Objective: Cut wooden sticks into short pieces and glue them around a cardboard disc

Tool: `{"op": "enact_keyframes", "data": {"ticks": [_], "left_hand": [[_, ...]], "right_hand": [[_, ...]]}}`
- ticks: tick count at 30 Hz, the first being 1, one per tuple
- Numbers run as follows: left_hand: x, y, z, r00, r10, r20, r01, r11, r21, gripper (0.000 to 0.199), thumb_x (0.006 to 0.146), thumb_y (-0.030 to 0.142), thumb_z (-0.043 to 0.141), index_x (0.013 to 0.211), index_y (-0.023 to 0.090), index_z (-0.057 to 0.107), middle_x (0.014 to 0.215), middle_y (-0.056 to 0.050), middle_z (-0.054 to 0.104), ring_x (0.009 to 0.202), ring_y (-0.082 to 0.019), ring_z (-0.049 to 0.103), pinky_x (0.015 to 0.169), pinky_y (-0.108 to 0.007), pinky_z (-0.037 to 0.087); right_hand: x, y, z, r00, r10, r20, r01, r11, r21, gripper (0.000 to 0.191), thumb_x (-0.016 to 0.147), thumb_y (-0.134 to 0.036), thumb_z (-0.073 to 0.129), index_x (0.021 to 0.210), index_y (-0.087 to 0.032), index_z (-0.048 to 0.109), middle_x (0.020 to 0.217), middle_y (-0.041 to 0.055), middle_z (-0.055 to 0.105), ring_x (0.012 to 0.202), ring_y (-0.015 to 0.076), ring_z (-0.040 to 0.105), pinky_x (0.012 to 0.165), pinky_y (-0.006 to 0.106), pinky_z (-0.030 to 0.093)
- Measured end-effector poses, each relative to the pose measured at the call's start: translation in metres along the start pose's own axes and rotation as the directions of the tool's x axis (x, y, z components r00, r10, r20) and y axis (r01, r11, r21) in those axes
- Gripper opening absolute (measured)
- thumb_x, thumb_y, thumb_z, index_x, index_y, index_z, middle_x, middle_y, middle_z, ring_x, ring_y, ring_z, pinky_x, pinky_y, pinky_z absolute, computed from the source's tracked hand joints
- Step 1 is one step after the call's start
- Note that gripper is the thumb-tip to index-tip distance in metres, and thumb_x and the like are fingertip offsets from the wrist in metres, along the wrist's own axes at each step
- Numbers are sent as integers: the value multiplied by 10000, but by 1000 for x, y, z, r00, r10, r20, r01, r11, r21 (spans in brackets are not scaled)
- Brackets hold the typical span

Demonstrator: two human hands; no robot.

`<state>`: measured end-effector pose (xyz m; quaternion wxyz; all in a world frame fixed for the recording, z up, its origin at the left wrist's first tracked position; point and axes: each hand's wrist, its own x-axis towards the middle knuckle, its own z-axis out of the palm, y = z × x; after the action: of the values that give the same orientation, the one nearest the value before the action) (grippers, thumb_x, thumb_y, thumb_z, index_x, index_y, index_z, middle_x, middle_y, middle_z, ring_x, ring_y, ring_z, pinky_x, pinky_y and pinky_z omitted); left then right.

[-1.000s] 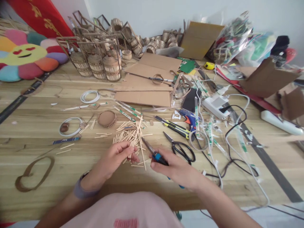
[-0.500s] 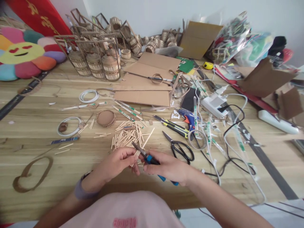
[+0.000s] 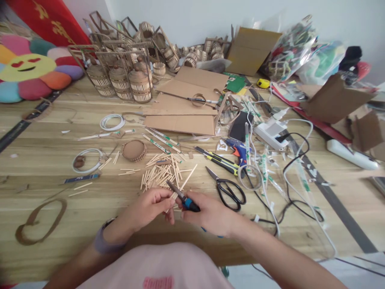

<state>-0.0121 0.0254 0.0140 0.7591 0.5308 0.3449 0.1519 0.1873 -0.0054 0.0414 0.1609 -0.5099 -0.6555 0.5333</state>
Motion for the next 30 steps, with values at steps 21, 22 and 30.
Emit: {"op": "enact_keyframes", "data": {"ticks": [21,22,30], "left_hand": [[0,2,1,998,1,-64,0,1000,5,397,863,546,485,827,159,567,546,20,572,555,-127,532,591,-249,415],[1,1,1,998,-1,-67,1,1000,10,394,866,541,481,831,158,569,543,22,569,552,-125,528,590,-247,412],[0,1,1,994,-9,-109,15,999,52,348,885,485,461,821,160,570,528,33,556,542,-117,501,587,-235,393]], "right_hand": [[-2,0,2,970,188,154,-229,919,320,198,785,-330,601,933,-201,574,849,3,550,799,161,518,739,268,458],[-2,1,3,971,188,151,-228,919,321,197,785,-327,600,936,-204,575,858,1,552,806,160,521,745,266,458],[3,1,7,974,187,126,-216,935,281,112,802,-288,554,868,-202,530,766,-22,511,695,132,509,649,243,433]]}}
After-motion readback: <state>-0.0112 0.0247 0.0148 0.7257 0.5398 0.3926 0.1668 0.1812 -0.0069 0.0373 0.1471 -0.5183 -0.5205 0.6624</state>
